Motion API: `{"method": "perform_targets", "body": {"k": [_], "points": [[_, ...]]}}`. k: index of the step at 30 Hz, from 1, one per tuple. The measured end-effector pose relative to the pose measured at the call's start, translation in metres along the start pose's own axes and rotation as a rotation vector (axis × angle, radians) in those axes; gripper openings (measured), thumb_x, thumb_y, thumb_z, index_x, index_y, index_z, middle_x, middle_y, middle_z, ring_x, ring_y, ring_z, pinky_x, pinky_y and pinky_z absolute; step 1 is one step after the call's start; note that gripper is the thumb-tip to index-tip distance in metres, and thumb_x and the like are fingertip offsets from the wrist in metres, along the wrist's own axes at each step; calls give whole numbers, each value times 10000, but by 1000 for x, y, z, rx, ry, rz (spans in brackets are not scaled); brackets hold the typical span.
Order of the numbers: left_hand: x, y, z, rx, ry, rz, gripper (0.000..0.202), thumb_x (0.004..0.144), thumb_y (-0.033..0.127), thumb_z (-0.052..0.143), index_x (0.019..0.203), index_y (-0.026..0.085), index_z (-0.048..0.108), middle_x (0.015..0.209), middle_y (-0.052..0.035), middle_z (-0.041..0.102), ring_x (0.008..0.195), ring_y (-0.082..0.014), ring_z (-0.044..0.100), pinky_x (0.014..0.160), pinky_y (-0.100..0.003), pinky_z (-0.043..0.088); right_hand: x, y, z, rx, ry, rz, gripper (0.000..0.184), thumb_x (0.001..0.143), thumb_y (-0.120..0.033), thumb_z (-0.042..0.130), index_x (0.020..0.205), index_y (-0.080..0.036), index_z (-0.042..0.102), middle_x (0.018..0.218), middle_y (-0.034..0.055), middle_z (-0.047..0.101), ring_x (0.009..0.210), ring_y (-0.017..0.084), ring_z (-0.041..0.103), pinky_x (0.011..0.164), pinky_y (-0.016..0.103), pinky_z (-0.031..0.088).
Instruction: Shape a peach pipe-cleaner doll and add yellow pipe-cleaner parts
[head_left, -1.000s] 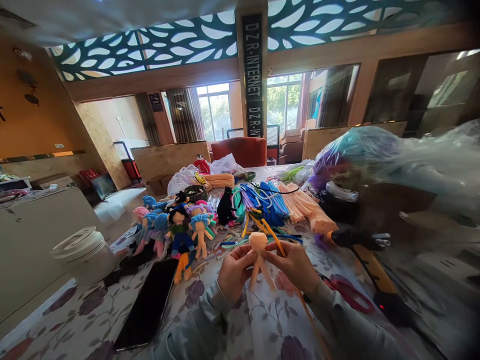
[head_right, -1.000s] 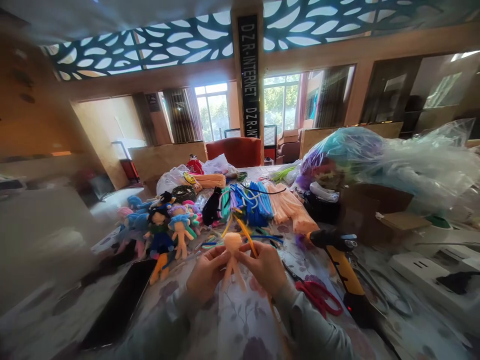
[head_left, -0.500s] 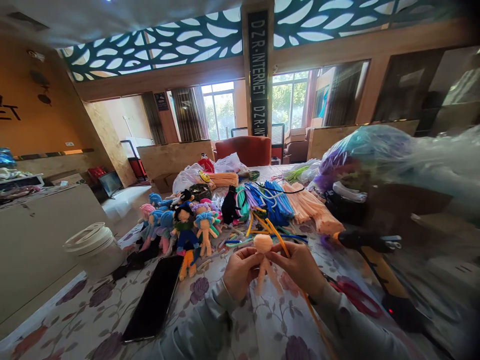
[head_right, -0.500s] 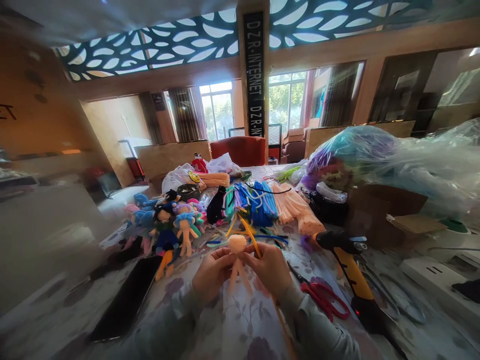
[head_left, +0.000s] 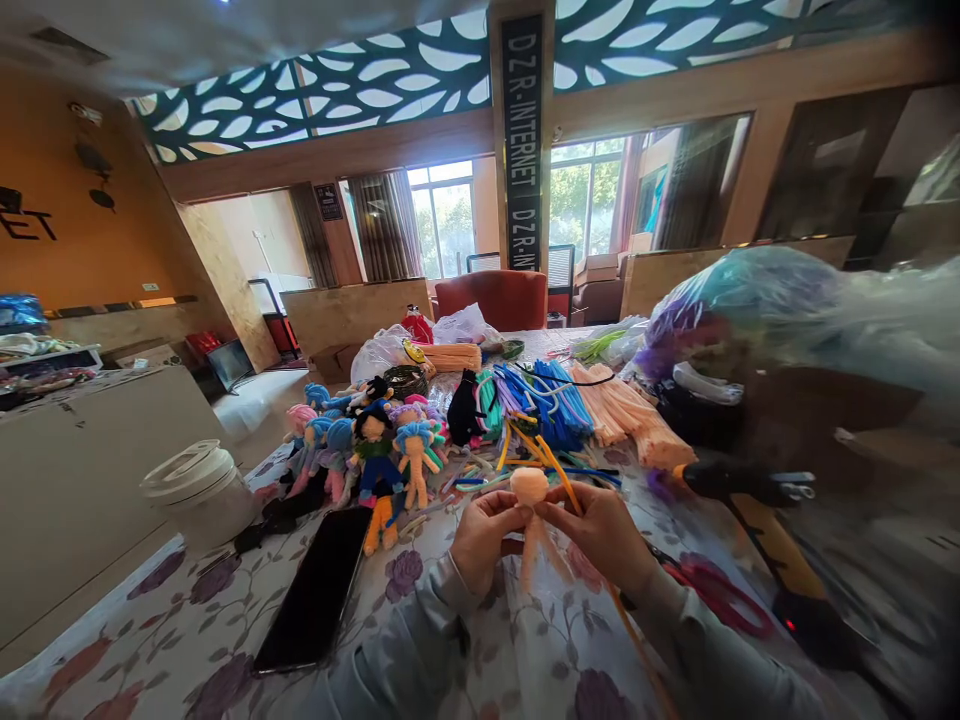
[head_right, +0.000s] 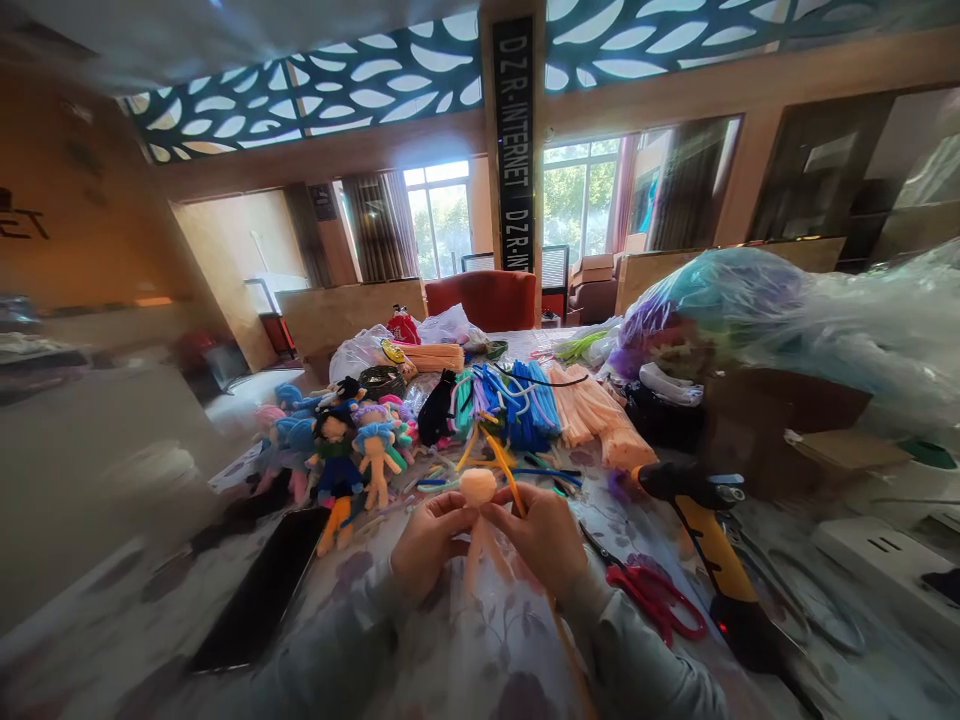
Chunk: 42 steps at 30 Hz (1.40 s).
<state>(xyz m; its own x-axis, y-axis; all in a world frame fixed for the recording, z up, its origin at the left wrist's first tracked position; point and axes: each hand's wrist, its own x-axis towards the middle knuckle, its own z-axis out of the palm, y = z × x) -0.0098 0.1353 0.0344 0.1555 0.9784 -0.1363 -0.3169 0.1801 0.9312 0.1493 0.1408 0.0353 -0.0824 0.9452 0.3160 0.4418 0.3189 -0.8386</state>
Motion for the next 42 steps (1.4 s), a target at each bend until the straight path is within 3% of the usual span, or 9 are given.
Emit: {"method": "perform_targets", "body": {"k": [4, 7, 10, 17, 22, 30, 38, 42], "points": [[1, -1, 0, -52, 21, 6, 318, 550, 313, 803, 725, 143, 598, 641, -17, 629, 562, -140, 585, 534, -274, 490, 1, 1, -1, 57, -17, -10, 474, 804, -588, 508, 747, -149, 679, 559, 4, 551, 542, 148, 480, 508, 243, 334], [3, -1, -2, -98, 39, 21, 293, 565, 297, 786, 736, 147, 601, 627, -2, 613, 550, -129, 570, 542, -275, 489, 1, 4, 0, 152, 30, 22, 576, 855, -620, 372, 756, -145, 681, 487, -17, 431, 486, 137, 409, 470, 249, 289], [7, -1, -4, -148, 67, 42, 277, 557, 280, 779, 716, 153, 590, 573, 25, 566, 518, -117, 548, 516, -256, 466, 1, 6, 1, 209, 28, 45, 588, 863, -622, 349, 812, -146, 690, 464, -38, 359, 444, 126, 350, 445, 252, 255], [10, 1, -6, -207, 114, 71, 241, 563, 230, 756, 700, 165, 569, 530, 50, 523, 524, -118, 544, 527, -261, 468, -6, -6, 3, 97, -70, -46, 433, 869, -506, 445, 980, -168, 692, 577, 3, 559, 564, 153, 520, 539, 248, 379], [8, 4, -6, -226, 111, 74, 255, 580, 246, 771, 720, 167, 574, 519, 57, 513, 534, -126, 558, 541, -263, 468, -9, -5, 7, 150, -86, -50, 437, 837, -407, 522, 1191, -153, 558, 597, -4, 607, 563, 168, 571, 549, 260, 433], [8, 7, -4, -277, 73, 79, 221, 602, 214, 757, 704, 176, 565, 561, 44, 549, 560, -123, 571, 540, -249, 475, -12, -12, 7, 11, -47, -111, 198, 821, -352, 562, 918, -200, 641, 555, -18, 595, 479, 142, 526, 477, 241, 365], [8, 7, -3, -298, 64, 121, 231, 599, 193, 762, 677, 171, 546, 488, 74, 481, 551, -115, 567, 549, -246, 492, -12, -17, 6, -52, -47, -111, 204, 814, -348, 564, 812, -190, 693, 596, 15, 630, 503, 146, 518, 481, 248, 340], [9, 7, -4, -308, 89, 136, 234, 599, 202, 767, 723, 165, 573, 553, 54, 539, 576, -112, 576, 572, -240, 496, -14, -16, 7, -104, -69, -111, 201, 803, -341, 568, 749, -189, 688, 575, 16, 625, 503, 145, 522, 485, 246, 344]]}}
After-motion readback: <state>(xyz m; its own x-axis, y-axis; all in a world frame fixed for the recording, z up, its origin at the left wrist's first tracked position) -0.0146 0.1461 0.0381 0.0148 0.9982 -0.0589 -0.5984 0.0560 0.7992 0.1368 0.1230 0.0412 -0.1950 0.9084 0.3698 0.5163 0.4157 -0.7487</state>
